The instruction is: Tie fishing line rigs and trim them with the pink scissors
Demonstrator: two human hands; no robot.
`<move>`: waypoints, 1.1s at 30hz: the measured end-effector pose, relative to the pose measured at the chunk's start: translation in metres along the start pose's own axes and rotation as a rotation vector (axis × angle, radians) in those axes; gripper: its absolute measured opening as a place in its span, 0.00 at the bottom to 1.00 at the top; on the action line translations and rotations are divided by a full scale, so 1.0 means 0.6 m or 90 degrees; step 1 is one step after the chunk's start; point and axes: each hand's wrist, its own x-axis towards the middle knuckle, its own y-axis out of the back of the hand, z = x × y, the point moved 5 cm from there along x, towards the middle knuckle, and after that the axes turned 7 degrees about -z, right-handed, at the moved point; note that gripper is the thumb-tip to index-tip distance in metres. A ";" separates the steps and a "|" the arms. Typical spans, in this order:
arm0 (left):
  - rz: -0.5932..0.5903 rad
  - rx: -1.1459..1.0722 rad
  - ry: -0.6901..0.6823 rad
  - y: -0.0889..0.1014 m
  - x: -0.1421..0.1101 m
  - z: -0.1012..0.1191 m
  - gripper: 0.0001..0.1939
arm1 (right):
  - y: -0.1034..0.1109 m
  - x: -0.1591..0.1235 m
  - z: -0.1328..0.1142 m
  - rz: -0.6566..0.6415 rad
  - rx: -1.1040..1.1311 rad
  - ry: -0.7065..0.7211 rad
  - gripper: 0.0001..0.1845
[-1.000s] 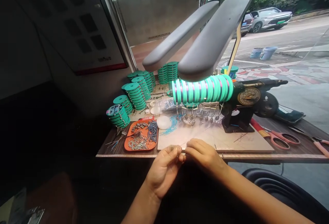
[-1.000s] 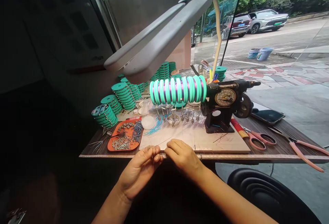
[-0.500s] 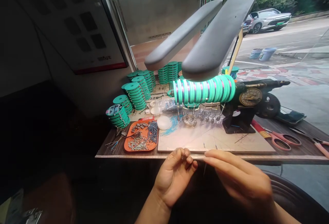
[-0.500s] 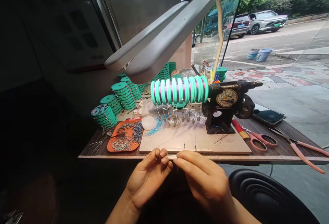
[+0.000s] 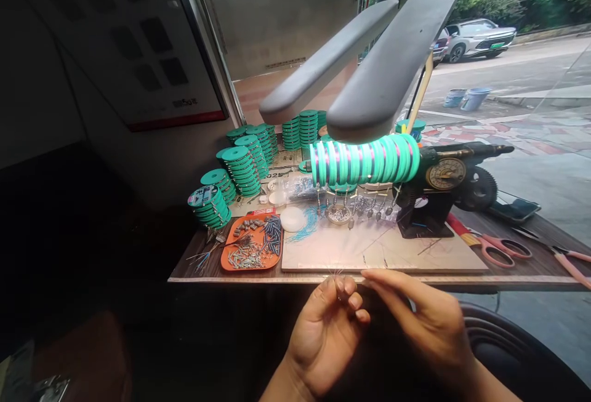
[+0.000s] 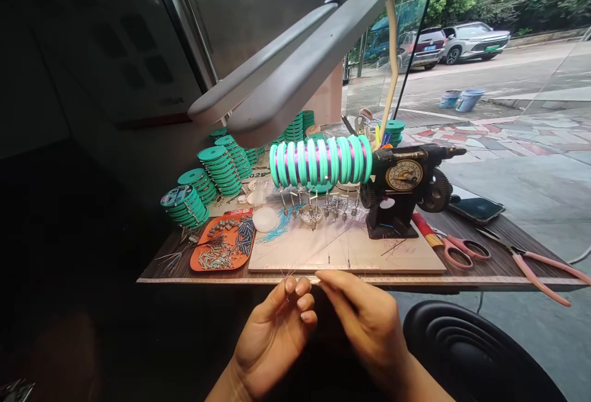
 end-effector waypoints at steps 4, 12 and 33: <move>0.008 -0.024 -0.004 0.007 0.004 -0.006 0.04 | -0.016 0.004 -0.002 -0.027 0.328 -0.229 0.05; 0.043 -0.067 0.001 0.019 0.004 -0.012 0.05 | -0.047 -0.013 0.011 -0.005 0.468 -0.356 0.05; 0.045 -0.112 0.022 0.019 0.000 -0.020 0.04 | -0.042 -0.004 -0.029 -0.040 0.176 -0.010 0.12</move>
